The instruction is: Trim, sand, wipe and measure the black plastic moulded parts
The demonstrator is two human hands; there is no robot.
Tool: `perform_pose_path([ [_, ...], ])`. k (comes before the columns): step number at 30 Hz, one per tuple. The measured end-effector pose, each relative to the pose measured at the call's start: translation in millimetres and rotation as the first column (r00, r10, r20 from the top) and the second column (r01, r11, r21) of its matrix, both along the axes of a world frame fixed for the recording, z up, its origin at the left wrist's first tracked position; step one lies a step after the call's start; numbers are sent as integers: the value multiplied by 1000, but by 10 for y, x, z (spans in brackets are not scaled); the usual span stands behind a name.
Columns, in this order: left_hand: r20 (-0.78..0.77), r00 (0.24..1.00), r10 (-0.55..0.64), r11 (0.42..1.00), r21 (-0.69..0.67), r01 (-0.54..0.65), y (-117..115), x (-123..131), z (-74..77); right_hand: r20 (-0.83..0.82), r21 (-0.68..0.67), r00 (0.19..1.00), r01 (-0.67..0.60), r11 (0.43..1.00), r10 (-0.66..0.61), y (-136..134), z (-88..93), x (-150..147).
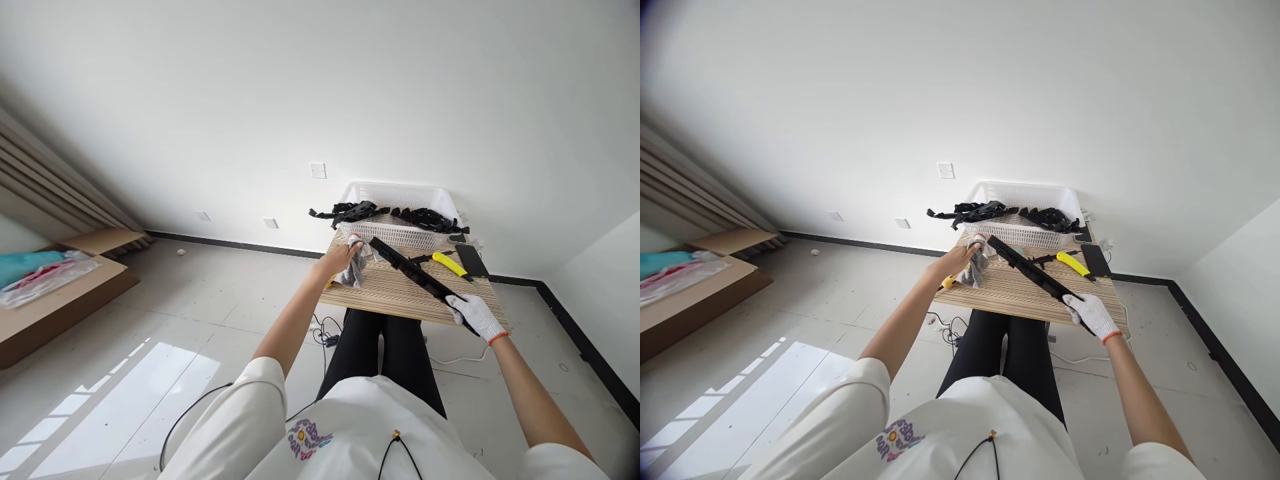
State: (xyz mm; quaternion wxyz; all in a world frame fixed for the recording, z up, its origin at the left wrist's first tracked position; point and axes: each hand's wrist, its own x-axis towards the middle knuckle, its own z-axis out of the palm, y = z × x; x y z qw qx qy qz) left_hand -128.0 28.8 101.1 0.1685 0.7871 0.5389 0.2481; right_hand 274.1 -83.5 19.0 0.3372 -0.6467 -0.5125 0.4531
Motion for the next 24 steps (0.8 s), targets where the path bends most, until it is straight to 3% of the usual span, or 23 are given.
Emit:
perform_pose_path([
  [4, -88, 992, 85, 985, -142, -97, -40, -88, 230, 150, 57, 987, -70, 996, 61, -76, 31, 19],
  [7, -64, 996, 64, 973, -219, -76, -90, -170, 420, 234, 68, 972, -52, 996, 35, -114, 47, 22],
  [9, -21, 997, 80, 982, -167, -83, -121, -191, 518, 257, 88, 966, -41, 995, 17, -114, 28, 25],
  [12, 149, 985, 92, 995, 18, -95, -169, -124, 604, 298, 102, 954, -65, 993, 31, -98, -8, 23],
  [14, 295, 955, 15, 996, 77, -39, -212, -22, 626, 335, 95, 941, -86, 992, 49, -96, -13, 12],
  [17, 401, 905, -144, 988, 13, 152, -289, 155, 619, 324, 110, 945, -82, 991, 43, -118, 3, -15],
  [21, 365, 868, -337, 908, -117, 402, -361, 319, 525, 204, 147, 979, -41, 988, 10, -164, 17, -49],
  [24, 317, 869, -381, 909, -45, 415, -368, 365, 404, 175, 139, 985, -21, 990, -4, -183, 13, -57],
])
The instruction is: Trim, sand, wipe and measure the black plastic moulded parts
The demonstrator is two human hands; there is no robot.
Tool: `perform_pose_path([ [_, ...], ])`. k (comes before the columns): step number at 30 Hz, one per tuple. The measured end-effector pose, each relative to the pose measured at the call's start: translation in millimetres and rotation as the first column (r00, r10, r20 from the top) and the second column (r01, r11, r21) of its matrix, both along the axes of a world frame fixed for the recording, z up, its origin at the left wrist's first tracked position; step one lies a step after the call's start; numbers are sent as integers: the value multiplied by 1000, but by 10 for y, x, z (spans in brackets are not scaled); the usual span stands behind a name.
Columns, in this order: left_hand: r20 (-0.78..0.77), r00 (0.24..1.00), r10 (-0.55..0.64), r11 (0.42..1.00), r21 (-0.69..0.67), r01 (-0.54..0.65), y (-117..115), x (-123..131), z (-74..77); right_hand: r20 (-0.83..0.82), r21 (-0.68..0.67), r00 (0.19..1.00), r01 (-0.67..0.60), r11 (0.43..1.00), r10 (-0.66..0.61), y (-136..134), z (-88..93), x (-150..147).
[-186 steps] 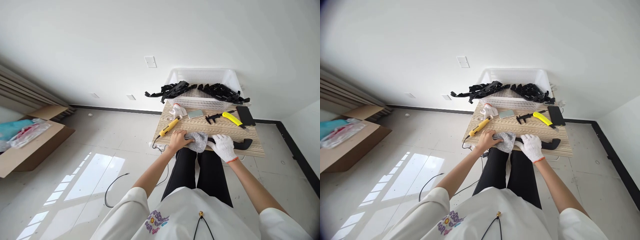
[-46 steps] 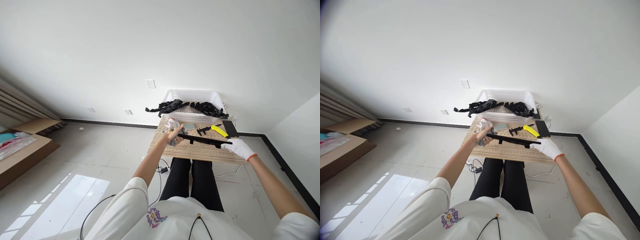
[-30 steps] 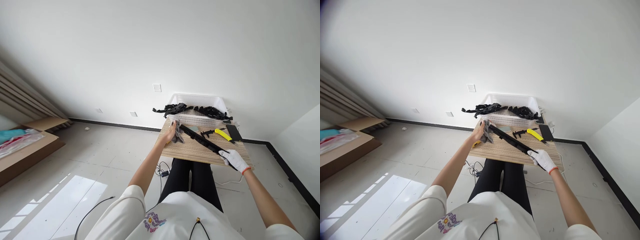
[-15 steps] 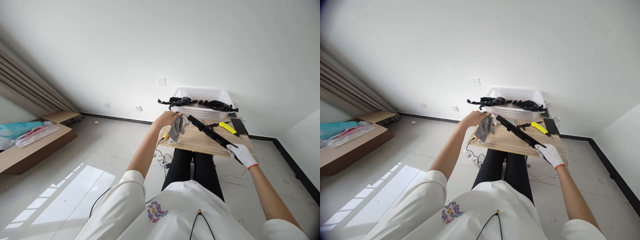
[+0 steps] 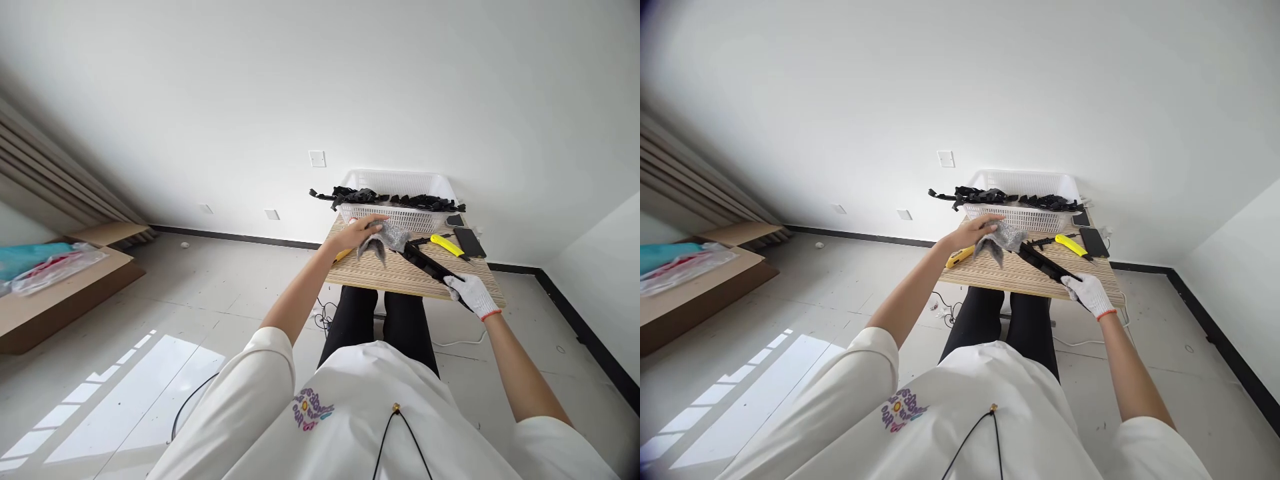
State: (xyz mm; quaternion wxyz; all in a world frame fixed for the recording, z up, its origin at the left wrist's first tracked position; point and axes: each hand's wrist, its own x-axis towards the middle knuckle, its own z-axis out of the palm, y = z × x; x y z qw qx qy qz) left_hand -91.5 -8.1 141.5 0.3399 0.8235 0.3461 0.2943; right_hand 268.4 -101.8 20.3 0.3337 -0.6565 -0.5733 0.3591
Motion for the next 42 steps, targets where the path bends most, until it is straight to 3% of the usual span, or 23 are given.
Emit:
perform_pose_path([
  [5, -13, 978, 208, 976, 64, -207, 22, -2, -106, -11, 17, 1000, -10, 1000, 10, 10, -17, 12],
  [16, 26, 902, 432, 899, 73, -432, -102, -102, -180, 259, 57, 966, -29, 998, 13, 44, -20, 37],
  [21, 46, 856, 515, 845, 141, -516, -178, -80, -240, 116, 59, 993, 1, 998, -8, 17, 25, -25],
  [26, 55, 843, 535, 821, 199, -534, -149, 61, -199, -12, 65, 998, 59, 996, -58, -6, 3, -69],
  [32, 94, 850, 519, 835, 158, -527, -182, 229, -139, -38, 130, 992, 125, 984, -121, -8, -110, -37],
  [38, 113, 895, 431, 882, 156, -444, -310, 105, -265, -8, 106, 995, 96, 990, -95, -21, -54, -60],
  [42, 104, 876, 472, 868, 120, -482, -345, 9, -366, 35, 81, 998, 58, 995, -61, 15, -19, -62],
])
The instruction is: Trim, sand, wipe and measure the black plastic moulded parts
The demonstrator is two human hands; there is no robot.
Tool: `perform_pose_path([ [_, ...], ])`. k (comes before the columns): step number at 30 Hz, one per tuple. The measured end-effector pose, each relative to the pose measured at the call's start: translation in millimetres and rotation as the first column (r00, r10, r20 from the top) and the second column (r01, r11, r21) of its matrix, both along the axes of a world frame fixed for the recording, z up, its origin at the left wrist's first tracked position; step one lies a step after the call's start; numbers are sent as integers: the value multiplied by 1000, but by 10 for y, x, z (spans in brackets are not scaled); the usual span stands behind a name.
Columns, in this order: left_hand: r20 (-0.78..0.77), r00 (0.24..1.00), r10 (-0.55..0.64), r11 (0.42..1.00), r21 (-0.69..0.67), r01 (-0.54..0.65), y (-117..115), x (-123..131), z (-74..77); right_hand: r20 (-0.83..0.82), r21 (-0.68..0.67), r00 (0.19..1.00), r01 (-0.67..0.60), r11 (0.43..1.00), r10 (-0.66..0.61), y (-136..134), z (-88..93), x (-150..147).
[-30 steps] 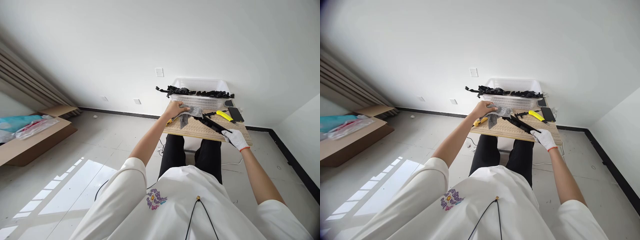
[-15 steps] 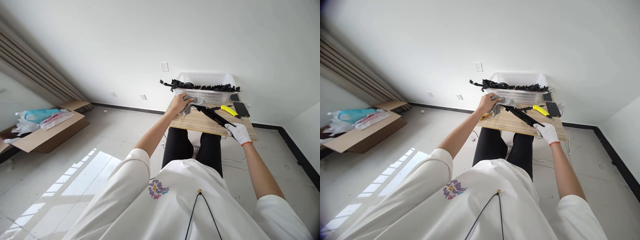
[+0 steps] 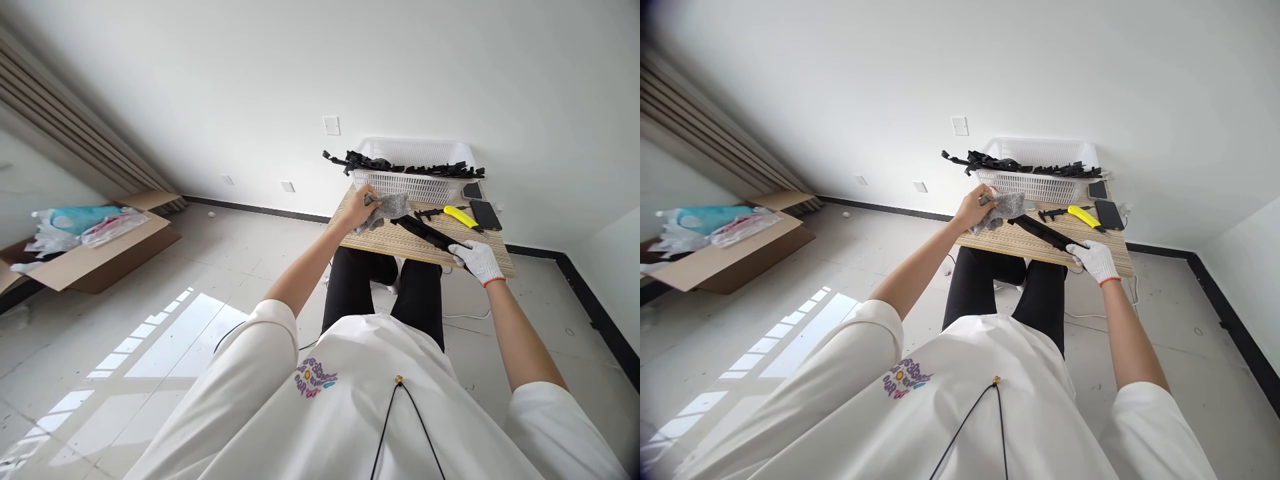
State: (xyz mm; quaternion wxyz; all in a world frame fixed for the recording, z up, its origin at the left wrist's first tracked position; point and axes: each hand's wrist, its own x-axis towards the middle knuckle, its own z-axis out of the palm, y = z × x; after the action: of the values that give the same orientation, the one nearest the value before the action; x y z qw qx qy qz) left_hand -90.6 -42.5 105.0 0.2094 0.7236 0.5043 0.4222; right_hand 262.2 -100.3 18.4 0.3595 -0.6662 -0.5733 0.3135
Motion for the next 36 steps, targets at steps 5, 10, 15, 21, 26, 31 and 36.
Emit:
perform_pose_path([
  [5, 9, 1000, 30, 999, -33, -29, -65, -59, -44, 53, 3, 999, 7, 1000, -7, 55, -66, 41],
  [10, -12, 1000, 5, 1000, -11, -5, -79, -104, -71, 34, 17, 999, -16, 1000, 15, 90, -107, 61],
  [15, 11, 999, -38, 999, 30, 38, 24, -79, -98, -11, 20, 1000, -2, 1000, 2, 55, -65, 23],
  [21, 30, 998, -64, 998, 25, 63, 74, -17, -71, -46, 14, 999, 16, 1000, -15, 34, -62, -3],
  [26, 61, 993, -100, 994, 55, 97, 112, -56, -160, -23, 12, 1000, 10, 1000, -9, 54, -78, 26],
  [31, -7, 992, -125, 992, 22, 126, 146, -122, -233, -4, -3, 1000, -6, 1000, 6, 52, -68, 26],
  [36, -12, 994, -107, 994, 28, 108, 118, -84, -222, 6, 11, 1000, 29, 1000, -29, 14, -31, -13],
])
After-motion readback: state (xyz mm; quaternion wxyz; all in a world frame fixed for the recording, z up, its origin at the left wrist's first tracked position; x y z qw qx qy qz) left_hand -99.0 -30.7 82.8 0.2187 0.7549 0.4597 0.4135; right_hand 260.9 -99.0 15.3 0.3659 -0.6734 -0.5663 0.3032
